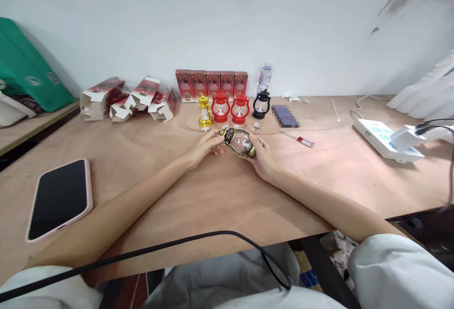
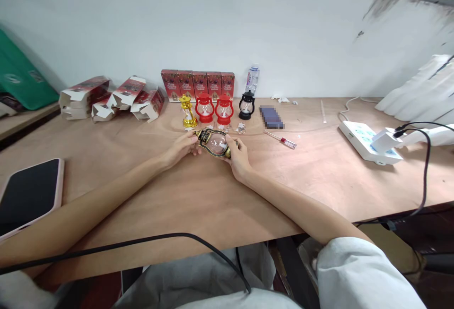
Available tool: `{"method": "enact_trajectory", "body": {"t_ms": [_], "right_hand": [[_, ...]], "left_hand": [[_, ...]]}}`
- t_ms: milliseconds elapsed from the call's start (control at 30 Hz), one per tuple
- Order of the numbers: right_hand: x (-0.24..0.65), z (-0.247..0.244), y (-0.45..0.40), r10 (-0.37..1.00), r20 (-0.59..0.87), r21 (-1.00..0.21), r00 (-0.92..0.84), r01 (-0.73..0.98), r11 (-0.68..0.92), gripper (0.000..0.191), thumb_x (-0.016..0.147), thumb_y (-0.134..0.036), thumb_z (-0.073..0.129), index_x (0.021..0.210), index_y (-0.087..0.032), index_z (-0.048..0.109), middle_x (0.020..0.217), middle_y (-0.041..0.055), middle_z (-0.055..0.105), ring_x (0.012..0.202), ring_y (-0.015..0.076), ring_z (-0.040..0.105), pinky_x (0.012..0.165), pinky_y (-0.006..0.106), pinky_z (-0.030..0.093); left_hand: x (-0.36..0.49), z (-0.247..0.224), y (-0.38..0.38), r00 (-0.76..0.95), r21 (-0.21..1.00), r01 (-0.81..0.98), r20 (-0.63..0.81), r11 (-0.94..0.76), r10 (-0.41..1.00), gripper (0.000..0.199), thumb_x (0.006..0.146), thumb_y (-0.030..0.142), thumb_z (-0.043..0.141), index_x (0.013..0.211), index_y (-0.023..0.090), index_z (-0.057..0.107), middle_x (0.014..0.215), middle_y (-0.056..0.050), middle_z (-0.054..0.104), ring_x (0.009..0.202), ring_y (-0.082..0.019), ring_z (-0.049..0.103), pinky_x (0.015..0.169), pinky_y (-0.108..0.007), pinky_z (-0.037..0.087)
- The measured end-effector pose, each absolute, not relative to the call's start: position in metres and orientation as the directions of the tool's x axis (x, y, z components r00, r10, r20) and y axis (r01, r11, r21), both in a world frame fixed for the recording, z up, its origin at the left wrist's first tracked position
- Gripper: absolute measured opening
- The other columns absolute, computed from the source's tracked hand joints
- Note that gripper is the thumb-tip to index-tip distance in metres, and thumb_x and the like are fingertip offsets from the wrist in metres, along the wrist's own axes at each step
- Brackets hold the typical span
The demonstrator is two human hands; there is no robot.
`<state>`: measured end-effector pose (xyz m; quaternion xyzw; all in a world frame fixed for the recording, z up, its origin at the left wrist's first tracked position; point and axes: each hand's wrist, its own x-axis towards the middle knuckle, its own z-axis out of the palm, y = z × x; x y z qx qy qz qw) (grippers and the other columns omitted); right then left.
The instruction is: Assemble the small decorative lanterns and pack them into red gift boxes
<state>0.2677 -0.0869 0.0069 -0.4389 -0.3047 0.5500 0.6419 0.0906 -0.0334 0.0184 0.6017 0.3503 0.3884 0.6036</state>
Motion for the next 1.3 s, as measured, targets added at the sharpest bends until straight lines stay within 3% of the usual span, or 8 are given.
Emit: {"method": "enact_trajectory", "body": {"t_ms": [267, 400, 500, 633, 867, 1033, 1133, 1300], "right_hand": [[0.266, 0.003, -0.089, 0.967, -0.054, -0.896, 0.248, -0.439, 0.063, 0.042, 0.058, -0.053, 0.077, 0.072, -0.022, 0.054, 0.077, -0.0049, 0.057, 0.076, 0.0127, 0.056, 0.065, 0.028, 0.054], [0.267, 0.002, -0.089, 0.968, -0.050, -0.893, 0.245, -0.445, 0.066, 0.040, 0.058, -0.053, 0.076, 0.072, -0.022, 0.054, 0.077, -0.0041, 0.058, 0.074, 0.0125, 0.056, 0.062, 0.026, 0.052], [0.267, 0.003, -0.088, 0.972, -0.054, -0.898, 0.229, -0.437, 0.053, 0.040, 0.059, -0.054, 0.076, 0.072, -0.022, 0.054, 0.076, -0.0040, 0.057, 0.072, 0.0128, 0.055, 0.062, 0.028, 0.053], [0.268, 0.004, -0.086, 0.974, -0.063, -0.906, 0.216, -0.422, 0.035, 0.040, 0.059, -0.054, 0.076, 0.072, -0.023, 0.054, 0.080, -0.0031, 0.057, 0.075, 0.0138, 0.055, 0.063, 0.028, 0.054], [0.265, 0.005, -0.086, 0.974, -0.054, -0.933, 0.221, -0.358, 0.029, 0.045, 0.058, -0.057, 0.076, 0.077, -0.022, 0.055, 0.080, -0.0044, 0.057, 0.073, 0.0119, 0.055, 0.062, 0.026, 0.052], [0.262, 0.001, -0.085, 0.961, -0.005, -0.953, 0.278, -0.292, 0.079, 0.044, 0.061, -0.058, 0.073, 0.082, -0.023, 0.056, 0.081, -0.0040, 0.060, 0.076, 0.0122, 0.056, 0.065, 0.025, 0.050], [0.263, 0.001, -0.084, 0.960, -0.039, -0.935, 0.278, -0.349, 0.063, 0.042, 0.062, -0.057, 0.073, 0.079, -0.024, 0.055, 0.079, -0.0046, 0.060, 0.078, 0.0130, 0.058, 0.066, 0.026, 0.051], [0.266, 0.004, -0.083, 0.989, -0.059, -0.859, 0.138, -0.511, 0.020, 0.039, 0.064, -0.056, 0.073, 0.080, -0.025, 0.057, 0.084, -0.0028, 0.066, 0.085, 0.0164, 0.063, 0.072, 0.031, 0.055]], "left_hand": [[0.094, 0.021, -0.038, 0.419, 0.994, -0.039, 0.108, -0.101, 0.902, 0.046, 0.063, 0.030, 0.076, 0.104, 0.017, 0.060, 0.079, 0.002, 0.058, 0.056, -0.007, 0.045, 0.048, -0.019, 0.031], [0.092, 0.020, -0.040, 0.367, 0.990, -0.093, 0.134, -0.107, 0.921, 0.052, 0.057, 0.023, 0.080, 0.105, 0.017, 0.061, 0.085, 0.000, 0.061, 0.066, -0.009, 0.049, 0.052, -0.018, 0.032], [0.091, 0.020, -0.039, 0.343, 0.989, -0.121, 0.123, -0.086, 0.931, 0.050, 0.053, 0.018, 0.082, 0.100, 0.017, 0.064, 0.076, 0.002, 0.058, 0.069, -0.009, 0.051, 0.058, -0.018, 0.036], [0.085, 0.024, -0.034, 0.359, 0.989, -0.148, 0.028, 0.028, 0.933, 0.047, 0.050, 0.015, 0.085, 0.093, 0.016, 0.066, 0.063, 0.005, 0.050, 0.059, -0.008, 0.047, 0.049, -0.017, 0.030], [0.057, 0.053, -0.013, 0.379, 0.965, -0.166, -0.128, 0.204, 0.916, 0.020, 0.063, 0.018, 0.078, 0.065, 0.014, 0.058, 0.060, 0.003, 0.049, 0.046, -0.004, 0.036, 0.045, -0.017, 0.032], [0.062, 0.084, -0.029, 0.296, 0.999, 0.047, -0.031, 0.018, 0.955, 0.018, 0.066, 0.009, 0.073, 0.070, 0.016, 0.057, 0.064, -0.001, 0.058, 0.053, -0.008, 0.049, 0.050, -0.018, 0.036], [0.065, 0.099, -0.063, 0.344, 0.983, 0.090, 0.120, -0.160, 0.931, 0.017, 0.070, 0.010, 0.071, 0.082, 0.018, 0.063, 0.076, -0.002, 0.062, 0.080, -0.018, 0.065, 0.064, -0.022, 0.046], [0.053, 0.115, -0.097, 0.332, 0.925, 0.215, 0.232, -0.313, 0.914, 0.010, 0.079, 0.021, 0.062, 0.088, 0.020, 0.064, 0.085, -0.004, 0.064, 0.105, -0.027, 0.063, 0.078, -0.028, 0.049]]}}
